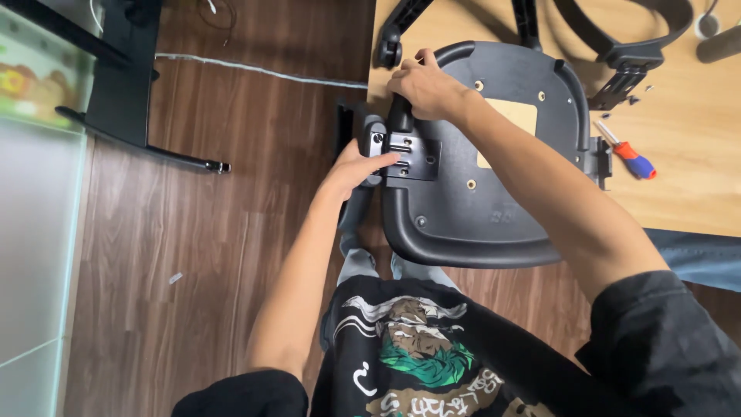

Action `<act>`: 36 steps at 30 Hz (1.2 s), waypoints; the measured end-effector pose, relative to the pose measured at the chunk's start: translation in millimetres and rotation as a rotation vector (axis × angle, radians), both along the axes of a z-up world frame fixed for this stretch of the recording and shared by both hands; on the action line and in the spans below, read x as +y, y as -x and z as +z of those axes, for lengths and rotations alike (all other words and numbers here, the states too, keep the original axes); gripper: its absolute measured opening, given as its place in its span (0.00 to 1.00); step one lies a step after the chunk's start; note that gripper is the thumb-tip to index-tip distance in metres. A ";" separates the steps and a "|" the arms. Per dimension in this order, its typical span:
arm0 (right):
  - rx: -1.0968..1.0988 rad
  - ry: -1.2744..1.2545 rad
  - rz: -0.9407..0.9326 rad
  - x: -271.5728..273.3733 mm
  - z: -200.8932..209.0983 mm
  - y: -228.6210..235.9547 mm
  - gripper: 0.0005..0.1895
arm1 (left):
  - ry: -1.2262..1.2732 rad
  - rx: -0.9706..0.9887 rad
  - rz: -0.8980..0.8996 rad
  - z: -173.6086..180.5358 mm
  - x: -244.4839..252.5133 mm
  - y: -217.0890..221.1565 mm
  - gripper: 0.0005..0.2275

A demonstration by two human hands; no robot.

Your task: The person kneels on the floor and attaches a metal mounting mechanism to the underside of a chair seat. They align the plate against the seat, insert screws by hand, and drive them with a screwdriver, repositioning the seat between fasteners.

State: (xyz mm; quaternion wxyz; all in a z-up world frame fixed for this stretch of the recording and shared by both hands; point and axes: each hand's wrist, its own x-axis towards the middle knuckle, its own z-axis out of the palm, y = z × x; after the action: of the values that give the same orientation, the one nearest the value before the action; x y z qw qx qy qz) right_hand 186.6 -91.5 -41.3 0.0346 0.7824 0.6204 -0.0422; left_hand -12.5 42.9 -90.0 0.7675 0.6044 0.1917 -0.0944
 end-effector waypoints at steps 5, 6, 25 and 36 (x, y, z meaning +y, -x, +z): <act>-0.025 -0.028 -0.016 -11.7 37.5 -18.1 0.21 | -0.021 0.010 -0.055 34.0 0.4 -20.5 0.18; 0.004 -0.071 0.005 -12.8 45.4 -21.4 0.22 | 0.002 -0.046 -0.039 35.6 0.6 -24.1 0.19; -0.027 -0.145 -0.019 -84.7 92.4 -69.5 0.16 | 0.144 -0.064 0.008 54.9 -70.6 -83.1 0.15; -0.013 -0.251 0.003 -78.3 76.5 -65.8 0.16 | 0.072 0.052 -0.023 49.9 -64.9 -82.8 0.15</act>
State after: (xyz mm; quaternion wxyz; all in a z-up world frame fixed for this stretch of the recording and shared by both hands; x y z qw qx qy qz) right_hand 252.4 -169.8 35.3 -0.0597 0.7799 0.6217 0.0409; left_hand 70.3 -22.0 -40.1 0.7824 0.5758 0.2012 -0.1258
